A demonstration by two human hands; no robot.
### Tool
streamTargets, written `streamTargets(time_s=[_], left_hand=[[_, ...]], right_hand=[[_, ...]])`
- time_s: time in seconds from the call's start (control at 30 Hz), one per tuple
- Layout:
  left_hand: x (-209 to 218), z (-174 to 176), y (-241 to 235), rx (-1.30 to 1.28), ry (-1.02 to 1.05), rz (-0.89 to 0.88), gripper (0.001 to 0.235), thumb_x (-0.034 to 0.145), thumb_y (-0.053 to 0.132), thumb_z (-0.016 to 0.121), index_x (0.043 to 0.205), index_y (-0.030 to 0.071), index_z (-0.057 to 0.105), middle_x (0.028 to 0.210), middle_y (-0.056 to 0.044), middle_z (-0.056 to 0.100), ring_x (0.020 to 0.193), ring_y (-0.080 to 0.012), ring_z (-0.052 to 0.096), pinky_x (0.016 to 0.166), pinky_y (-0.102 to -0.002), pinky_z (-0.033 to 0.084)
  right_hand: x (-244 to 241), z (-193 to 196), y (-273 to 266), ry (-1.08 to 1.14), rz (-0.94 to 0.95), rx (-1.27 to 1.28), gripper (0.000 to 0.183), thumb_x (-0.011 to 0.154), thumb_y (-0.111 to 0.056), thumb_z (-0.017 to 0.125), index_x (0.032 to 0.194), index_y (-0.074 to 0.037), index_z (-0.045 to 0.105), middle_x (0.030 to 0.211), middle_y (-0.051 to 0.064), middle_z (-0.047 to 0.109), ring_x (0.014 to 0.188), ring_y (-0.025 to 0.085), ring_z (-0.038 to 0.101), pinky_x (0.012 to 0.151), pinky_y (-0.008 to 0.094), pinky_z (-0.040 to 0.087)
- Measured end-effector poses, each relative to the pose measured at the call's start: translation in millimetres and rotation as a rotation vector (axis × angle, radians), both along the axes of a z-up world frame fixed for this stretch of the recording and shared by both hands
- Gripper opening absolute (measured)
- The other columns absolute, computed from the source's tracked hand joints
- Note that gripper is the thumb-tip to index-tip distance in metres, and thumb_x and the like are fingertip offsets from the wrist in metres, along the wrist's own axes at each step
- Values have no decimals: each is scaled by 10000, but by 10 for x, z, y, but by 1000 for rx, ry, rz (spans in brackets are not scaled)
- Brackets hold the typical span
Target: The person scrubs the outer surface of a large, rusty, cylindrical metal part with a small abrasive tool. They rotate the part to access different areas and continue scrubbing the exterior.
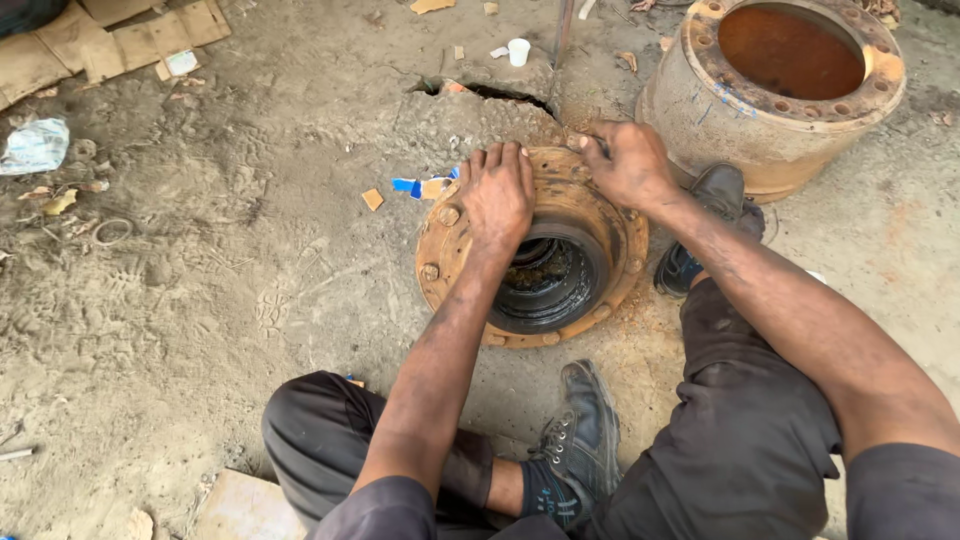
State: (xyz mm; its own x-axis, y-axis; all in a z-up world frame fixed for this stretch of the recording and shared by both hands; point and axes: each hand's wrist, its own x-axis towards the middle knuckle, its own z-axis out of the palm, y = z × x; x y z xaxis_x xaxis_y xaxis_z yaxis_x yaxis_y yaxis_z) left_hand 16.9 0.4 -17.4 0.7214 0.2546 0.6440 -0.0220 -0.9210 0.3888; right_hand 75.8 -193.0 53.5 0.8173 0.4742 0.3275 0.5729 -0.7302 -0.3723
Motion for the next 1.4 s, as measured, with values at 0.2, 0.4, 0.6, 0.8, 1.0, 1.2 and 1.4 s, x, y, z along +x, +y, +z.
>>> streamTargets(time_s=[0.2, 0.4, 0.6, 0.8, 1.0, 1.2, 1.4], left_hand=[[-120, 91, -13, -19, -150, -24, 246, 1027, 244, 572, 1086, 53, 715, 1062, -122, 727, 1001, -307, 644, 902, -484, 479], [-130, 125, -24, -27, -118, -8, 210, 1014, 231, 600, 1012, 46, 700, 1032, -132, 715, 965, -308, 628, 871, -481, 462], [-199, 183, -10, -41, -140, -16, 184, 1004, 220, 619, 997, 53, 695, 1015, -117, 710, 972, -317, 627, 879, -484, 467], [-183, 109, 26, -20, -198, -35, 212, 997, 219, 604, 1069, 44, 701, 1068, -120, 712, 985, -302, 627, 884, -475, 470], [-131, 123, -3, -16, -81, -14, 225, 1002, 238, 602, 1033, 37, 699, 1009, -136, 709, 948, -298, 624, 858, -487, 468], [-158, 129, -6, -17, -111, -26, 206, 1010, 227, 596, 1026, 48, 698, 1023, -138, 711, 967, -310, 627, 868, -483, 464], [-217, 186, 9, -27, -203, -39, 197, 1009, 214, 586, 1062, 71, 711, 1047, -115, 717, 1004, -313, 627, 912, -474, 456]], right_hand=[[-131, 100, -80, 55, -39, -36, 292, 1063, -215, 588, 1235, -4, 694, 519, 127, 598, 401, 239, 559, 420, 464, 489], [31, -21, -160, 57, -113, -31, 265, 1060, -208, 604, 1008, 12, 743, 596, 81, 632, 439, 191, 553, 399, 406, 466], [-30, -9, 172, -153, 66, -24, 252, 1049, -200, 636, 971, 22, 727, 563, 132, 614, 421, 220, 542, 456, 435, 471], [-26, -60, -161, 63, -95, -72, 260, 1071, -222, 619, 1021, -2, 748, 562, 150, 620, 389, 201, 481, 372, 382, 412], [85, -181, -325, 133, -152, 23, 225, 1026, -171, 595, 998, 3, 735, 565, 42, 614, 371, 117, 491, 297, 310, 401], [44, -60, 315, -86, -4, -159, 312, 1095, -232, 582, 972, 1, 748, 543, 110, 616, 387, 184, 523, 356, 390, 451], [-116, 78, 136, -165, 47, 34, 242, 981, -165, 661, 1050, 48, 753, 638, 236, 673, 544, 355, 666, 603, 504, 570]])
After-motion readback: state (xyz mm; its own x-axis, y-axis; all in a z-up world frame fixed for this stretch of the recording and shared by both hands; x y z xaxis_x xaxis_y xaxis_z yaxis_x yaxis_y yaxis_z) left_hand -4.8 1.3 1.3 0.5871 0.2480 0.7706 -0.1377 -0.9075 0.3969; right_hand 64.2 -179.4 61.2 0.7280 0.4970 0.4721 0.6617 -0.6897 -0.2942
